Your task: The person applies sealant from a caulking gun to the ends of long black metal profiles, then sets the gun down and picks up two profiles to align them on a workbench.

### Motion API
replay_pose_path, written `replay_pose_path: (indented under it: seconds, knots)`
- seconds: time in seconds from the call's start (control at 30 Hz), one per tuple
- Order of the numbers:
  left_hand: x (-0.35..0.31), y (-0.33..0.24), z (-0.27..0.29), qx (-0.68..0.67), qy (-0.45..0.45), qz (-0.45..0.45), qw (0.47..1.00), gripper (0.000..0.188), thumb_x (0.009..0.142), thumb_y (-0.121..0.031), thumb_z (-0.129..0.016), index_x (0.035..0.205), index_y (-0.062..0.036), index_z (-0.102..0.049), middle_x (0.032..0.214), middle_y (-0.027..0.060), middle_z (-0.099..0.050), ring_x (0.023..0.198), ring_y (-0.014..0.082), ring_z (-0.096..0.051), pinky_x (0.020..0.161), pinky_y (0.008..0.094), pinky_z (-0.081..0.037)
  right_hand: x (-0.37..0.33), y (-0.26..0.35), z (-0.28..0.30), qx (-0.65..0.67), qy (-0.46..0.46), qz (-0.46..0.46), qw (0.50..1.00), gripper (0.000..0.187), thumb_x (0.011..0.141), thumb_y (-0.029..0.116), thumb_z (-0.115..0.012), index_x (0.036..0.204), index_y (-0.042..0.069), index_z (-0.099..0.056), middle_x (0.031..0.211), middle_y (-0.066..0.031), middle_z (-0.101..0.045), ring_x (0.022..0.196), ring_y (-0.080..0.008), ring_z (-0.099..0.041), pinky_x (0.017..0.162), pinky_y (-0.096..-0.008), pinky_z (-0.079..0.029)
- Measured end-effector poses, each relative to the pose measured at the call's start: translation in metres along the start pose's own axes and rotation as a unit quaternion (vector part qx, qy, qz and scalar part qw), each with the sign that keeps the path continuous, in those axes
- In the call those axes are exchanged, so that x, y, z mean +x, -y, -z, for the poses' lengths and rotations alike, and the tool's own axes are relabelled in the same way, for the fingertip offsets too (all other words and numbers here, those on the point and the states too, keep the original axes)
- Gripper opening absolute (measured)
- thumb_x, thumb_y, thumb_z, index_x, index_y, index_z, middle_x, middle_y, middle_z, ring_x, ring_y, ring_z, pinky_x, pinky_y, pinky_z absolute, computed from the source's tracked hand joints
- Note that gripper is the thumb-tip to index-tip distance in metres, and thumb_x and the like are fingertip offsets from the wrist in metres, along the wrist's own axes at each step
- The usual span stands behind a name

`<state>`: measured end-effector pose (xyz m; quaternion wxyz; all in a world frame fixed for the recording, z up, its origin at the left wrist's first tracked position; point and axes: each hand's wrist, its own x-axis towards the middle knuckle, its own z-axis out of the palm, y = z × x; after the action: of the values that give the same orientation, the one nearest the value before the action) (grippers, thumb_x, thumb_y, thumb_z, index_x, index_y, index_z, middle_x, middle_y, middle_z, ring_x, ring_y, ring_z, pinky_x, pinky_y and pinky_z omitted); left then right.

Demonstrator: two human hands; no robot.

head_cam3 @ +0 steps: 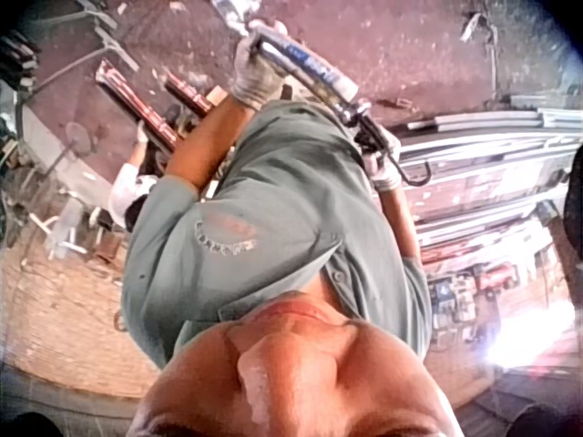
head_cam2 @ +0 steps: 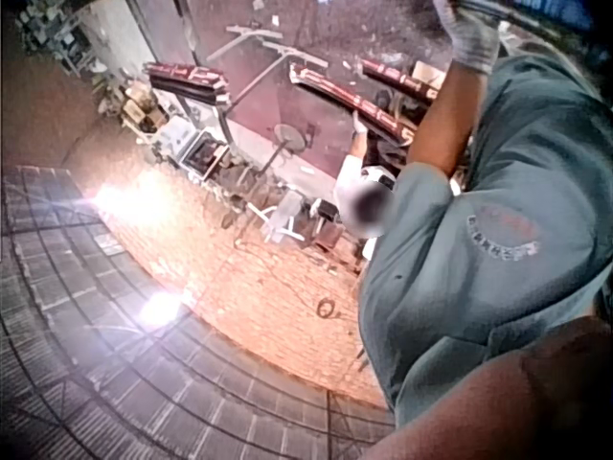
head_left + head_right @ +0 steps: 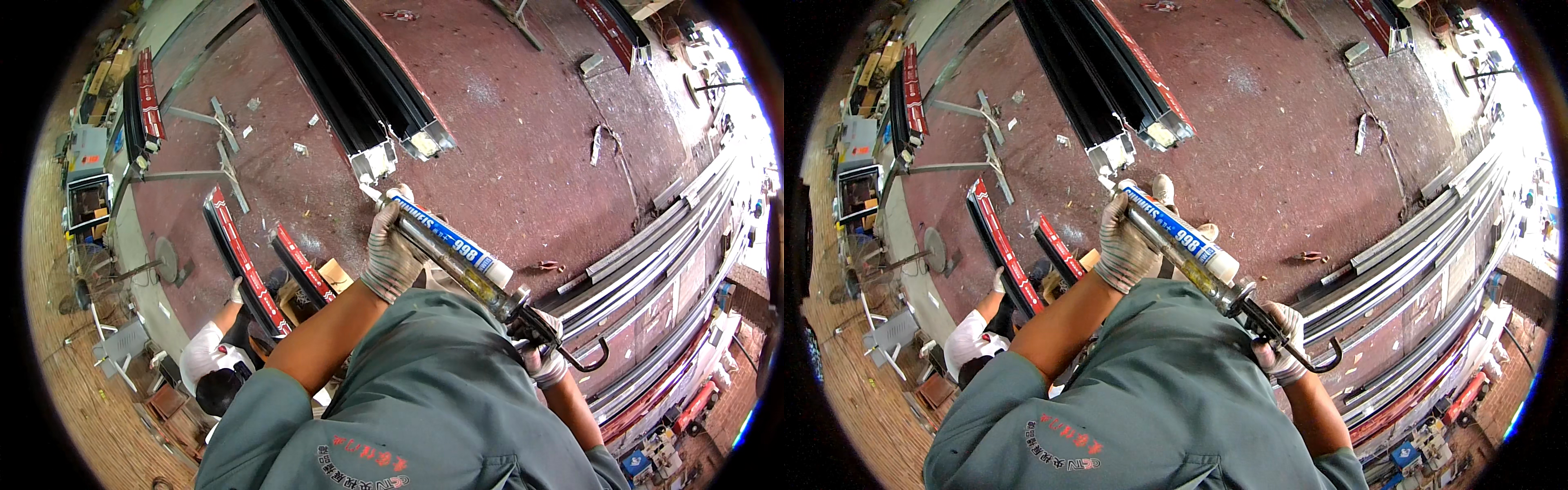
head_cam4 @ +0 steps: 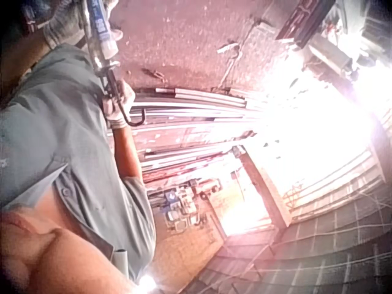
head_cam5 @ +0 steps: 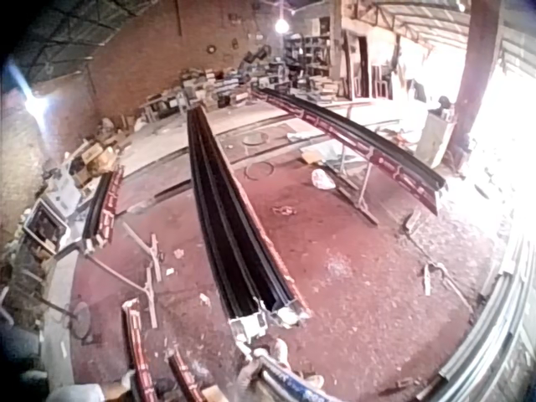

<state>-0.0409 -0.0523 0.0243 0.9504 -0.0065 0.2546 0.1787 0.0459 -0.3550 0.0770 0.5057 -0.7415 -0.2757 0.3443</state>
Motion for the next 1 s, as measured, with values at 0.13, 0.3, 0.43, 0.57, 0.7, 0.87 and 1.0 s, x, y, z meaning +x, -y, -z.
replay_pose_path:
  seconds: [0.13,0.3,0.43,0.57,0.7,0.87,1.0]
  knots:
    - [0.006,-0.003,0.006,0.012,0.007,-0.026,1.000,0.023,0.091,-0.033,-0.065,0.108,-0.0167,-0.064,0.106,0.0069,-0.068,0.096,0.0324,-0.070,0.088,0.0516,-0.058,0.004,-0.002,0.001,-0.009,0.013,0.023,1.000,0.061,0.075,0.062,-0.067,0.075,0.003,-0.054,0.062,-0.0055,-0.047,0.055,-0.0203,-0.046,0.052,-0.0340,-0.037]
    - [0.015,-0.019,-0.003,0.050,0.019,-0.013,0.998,0.031,0.091,-0.038,-0.064,0.098,-0.0085,-0.071,0.103,0.0160,-0.070,0.099,0.0342,-0.068,0.094,0.0509,-0.054,0.015,0.017,-0.010,0.018,-0.020,0.029,0.999,0.057,0.076,0.058,-0.067,0.079,0.002,-0.059,0.064,-0.0048,-0.053,0.056,-0.0196,-0.052,0.054,-0.0315,-0.042]
    - [0.018,-0.027,-0.019,0.065,0.022,-0.022,0.997,0.031,0.089,-0.038,-0.067,0.096,-0.0086,-0.068,0.095,0.0144,-0.070,0.099,0.0343,-0.067,0.093,0.0510,-0.054,0.020,0.020,-0.013,0.018,-0.034,0.030,0.999,0.057,0.077,0.058,-0.067,0.081,0.002,-0.060,0.065,-0.0038,-0.054,0.056,-0.0188,-0.053,0.054,-0.0310,-0.043]
    - [0.016,-0.024,-0.010,0.038,-0.007,0.002,0.999,0.031,0.089,-0.038,-0.067,0.098,-0.0086,-0.067,0.097,0.0153,-0.070,0.098,0.0343,-0.068,0.091,0.0526,-0.055,0.016,0.018,-0.012,0.004,-0.035,0.033,0.999,0.060,0.077,0.063,-0.067,0.078,0.003,-0.059,0.064,-0.0041,-0.053,0.056,-0.0188,-0.053,0.054,-0.0308,-0.042]
    - [0.013,-0.014,0.008,0.021,0.019,0.007,1.000,0.027,0.090,-0.037,-0.067,0.101,-0.0122,-0.067,0.109,0.0153,-0.067,0.098,0.0354,-0.067,0.090,0.0528,-0.056,0.009,0.018,-0.010,-0.003,-0.018,0.022,1.000,0.063,0.077,0.066,-0.067,0.076,0.003,-0.057,0.064,-0.0043,-0.052,0.055,-0.0190,-0.051,0.052,-0.0310,-0.040]
    - [0.005,-0.003,0.018,-0.019,0.004,0.012,1.000,0.013,0.092,-0.031,-0.065,0.102,-0.0229,-0.068,0.120,0.0115,-0.066,0.099,0.0358,-0.069,0.089,0.0566,-0.057,0.001,0.009,-0.007,-0.009,0.000,0.024,1.000,0.064,0.077,0.066,-0.066,0.077,0.002,-0.057,0.063,-0.0057,-0.049,0.055,-0.0211,-0.048,0.052,-0.0339,-0.039]
    - [0.001,-0.001,0.018,-0.009,0.016,0.009,1.000,0.014,0.092,-0.031,-0.066,0.104,-0.0251,-0.068,0.119,0.0095,-0.067,0.097,0.0357,-0.070,0.089,0.0590,-0.056,-0.005,0.002,-0.003,-0.018,0.025,0.007,0.999,0.068,0.078,0.067,-0.064,0.085,0.000,-0.060,0.066,-0.0067,-0.051,0.058,-0.0224,-0.050,0.055,-0.0351,-0.041]
